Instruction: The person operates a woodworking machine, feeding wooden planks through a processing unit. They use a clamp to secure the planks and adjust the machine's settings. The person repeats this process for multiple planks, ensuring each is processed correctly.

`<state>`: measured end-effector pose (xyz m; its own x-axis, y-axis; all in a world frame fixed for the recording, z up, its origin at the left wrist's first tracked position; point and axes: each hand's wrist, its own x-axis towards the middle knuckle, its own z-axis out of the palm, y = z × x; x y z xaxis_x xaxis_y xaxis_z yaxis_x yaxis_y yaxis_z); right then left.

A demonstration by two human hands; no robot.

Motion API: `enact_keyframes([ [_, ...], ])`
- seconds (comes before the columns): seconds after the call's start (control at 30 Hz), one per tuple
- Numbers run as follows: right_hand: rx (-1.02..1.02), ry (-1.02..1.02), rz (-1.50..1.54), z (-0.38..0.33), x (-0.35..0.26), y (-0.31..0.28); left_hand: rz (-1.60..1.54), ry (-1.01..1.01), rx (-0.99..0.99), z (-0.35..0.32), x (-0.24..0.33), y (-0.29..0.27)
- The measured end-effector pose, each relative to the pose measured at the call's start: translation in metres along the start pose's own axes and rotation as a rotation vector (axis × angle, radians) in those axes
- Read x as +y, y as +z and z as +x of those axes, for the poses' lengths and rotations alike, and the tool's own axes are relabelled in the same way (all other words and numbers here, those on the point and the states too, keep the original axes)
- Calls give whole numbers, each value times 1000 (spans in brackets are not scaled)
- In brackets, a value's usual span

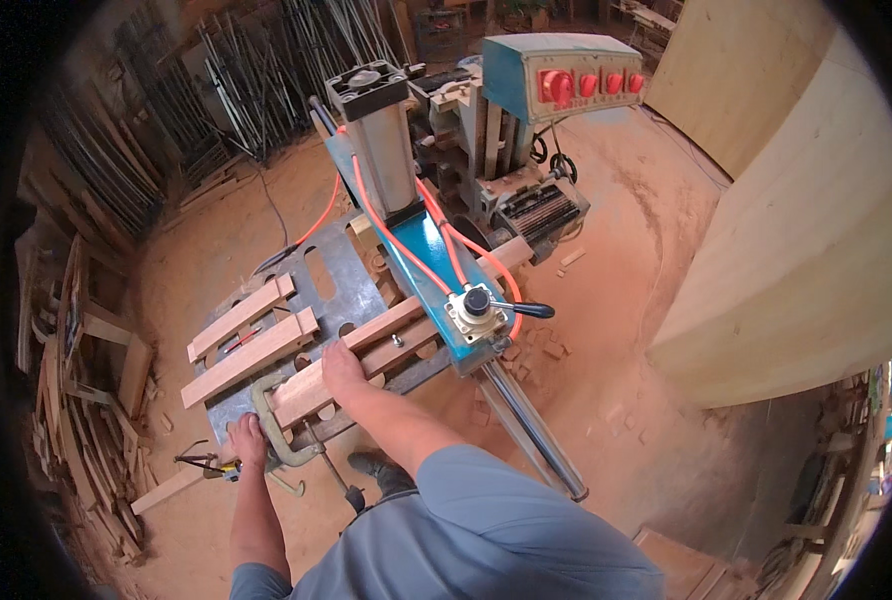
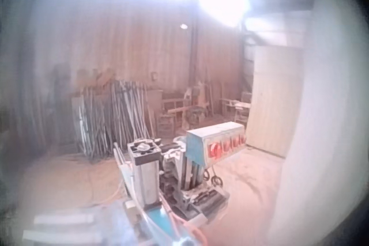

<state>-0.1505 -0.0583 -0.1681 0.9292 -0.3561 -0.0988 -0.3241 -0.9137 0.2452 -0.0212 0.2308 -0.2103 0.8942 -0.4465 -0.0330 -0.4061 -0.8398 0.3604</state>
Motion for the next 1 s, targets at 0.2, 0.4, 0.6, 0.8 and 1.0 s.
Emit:
enact_keyframes([
  [0.2, 62, -2, -34, -7, 7, -1, -30, 0, 35, -3, 9, 1],
  [0.4, -19, -1, 58, -12, 13, -24, -60, 27, 76, -7, 12, 1],
  [0.6, 30, -57, 25, -20, 14, -36, -283, 94, 113, -15, 1, -7],
  [0.8, -6, 26, 163, -15, 9, -37, -508, 360, 232, -101, -7, -51],
  [1.0, 49, 98, 146, -13, -4, -16, -618, 145, 71, -263, -99, -9],
])
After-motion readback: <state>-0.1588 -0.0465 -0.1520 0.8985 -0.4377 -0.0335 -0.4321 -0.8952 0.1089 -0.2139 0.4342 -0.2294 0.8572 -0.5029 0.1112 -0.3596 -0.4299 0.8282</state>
